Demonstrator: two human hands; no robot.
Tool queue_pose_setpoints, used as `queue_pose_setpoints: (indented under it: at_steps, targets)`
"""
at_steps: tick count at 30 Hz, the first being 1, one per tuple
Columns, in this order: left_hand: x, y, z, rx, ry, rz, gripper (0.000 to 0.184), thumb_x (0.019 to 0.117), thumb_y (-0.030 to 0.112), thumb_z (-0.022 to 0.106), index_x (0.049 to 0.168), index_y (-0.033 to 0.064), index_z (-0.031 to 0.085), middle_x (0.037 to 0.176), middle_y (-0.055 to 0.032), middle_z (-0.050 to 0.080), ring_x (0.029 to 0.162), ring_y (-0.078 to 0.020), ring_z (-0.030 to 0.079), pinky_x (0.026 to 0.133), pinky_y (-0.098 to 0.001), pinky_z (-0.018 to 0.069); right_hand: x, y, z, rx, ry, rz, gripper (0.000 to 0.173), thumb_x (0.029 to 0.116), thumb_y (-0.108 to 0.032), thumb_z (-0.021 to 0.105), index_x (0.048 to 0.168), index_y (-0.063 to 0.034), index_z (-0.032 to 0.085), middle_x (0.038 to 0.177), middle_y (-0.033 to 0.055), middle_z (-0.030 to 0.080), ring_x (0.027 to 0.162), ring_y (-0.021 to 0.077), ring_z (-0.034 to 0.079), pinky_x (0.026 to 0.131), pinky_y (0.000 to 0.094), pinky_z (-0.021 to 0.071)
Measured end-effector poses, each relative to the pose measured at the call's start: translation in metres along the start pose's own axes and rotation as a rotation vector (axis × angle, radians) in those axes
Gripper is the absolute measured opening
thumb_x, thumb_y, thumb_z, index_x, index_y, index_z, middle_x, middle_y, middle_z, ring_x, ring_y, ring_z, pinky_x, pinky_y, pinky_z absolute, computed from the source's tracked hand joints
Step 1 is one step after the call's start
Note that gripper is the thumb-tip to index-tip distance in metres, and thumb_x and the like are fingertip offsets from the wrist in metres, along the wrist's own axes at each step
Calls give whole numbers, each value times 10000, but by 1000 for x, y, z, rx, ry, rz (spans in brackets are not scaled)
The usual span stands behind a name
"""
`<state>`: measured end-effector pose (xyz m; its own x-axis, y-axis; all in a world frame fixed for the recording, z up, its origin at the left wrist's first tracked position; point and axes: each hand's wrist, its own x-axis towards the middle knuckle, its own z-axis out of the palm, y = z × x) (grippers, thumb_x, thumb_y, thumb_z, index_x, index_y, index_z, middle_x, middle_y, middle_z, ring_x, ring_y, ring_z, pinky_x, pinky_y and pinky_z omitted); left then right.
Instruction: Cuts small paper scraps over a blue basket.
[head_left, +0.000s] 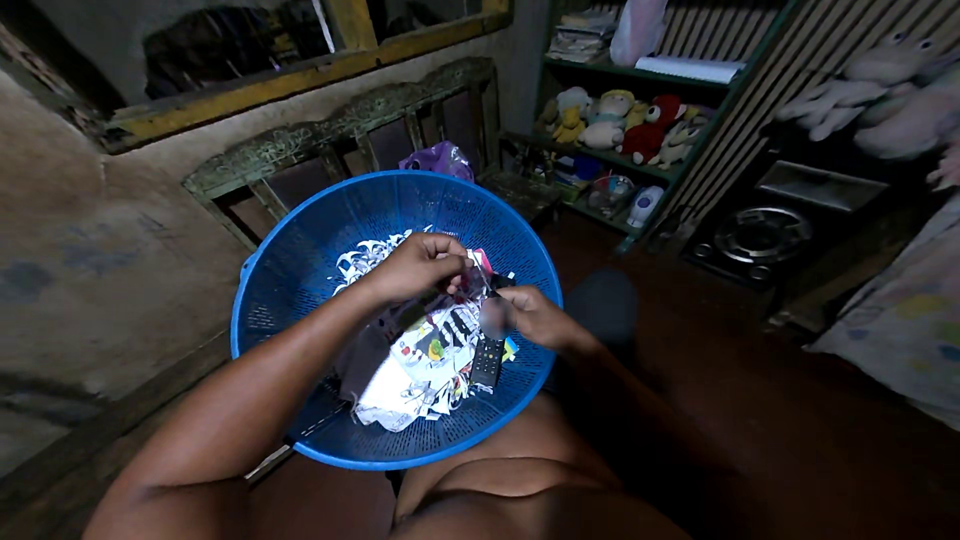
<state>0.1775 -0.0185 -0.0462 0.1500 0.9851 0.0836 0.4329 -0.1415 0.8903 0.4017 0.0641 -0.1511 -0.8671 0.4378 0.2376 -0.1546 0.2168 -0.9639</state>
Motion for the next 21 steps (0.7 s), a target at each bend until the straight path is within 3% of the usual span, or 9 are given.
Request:
queue_pose_setpoints:
  at_steps: [6,15,18,21]
  targets:
    - [0,-1,-3,-17,-78,-56,169,1026,138,611,976,9,707,741,-93,667,663,-168,668,649,-320,596,1,2,-2,-4,-68,-16,425,1080,-403,497,918,-48,666,792,12,639,771,116,635,765,319,555]
    - [2,0,-7,7,-86,-170,206,1043,158,584,968,2,695,723,-91,656,629,-162,652,608,-313,578,2,-1,1,-53,9,128,411,1054,-399,571,894,-39,689,761,17,643,710,111,647,716,306,579]
    - [5,-4,-14,208,-46,-93,187,1001,191,638,915,38,704,706,-71,676,602,-149,646,568,-316,551,4,1,1,-54,27,143,405,1058,-388,563,904,-35,689,770,22,660,728,113,659,726,298,577]
    - [10,-12,-24,559,35,-27,219,951,297,718,859,103,677,689,-30,624,616,-169,602,594,-429,522,3,4,0,-7,66,144,398,1087,-344,485,947,-28,682,826,28,669,764,122,658,735,301,575]
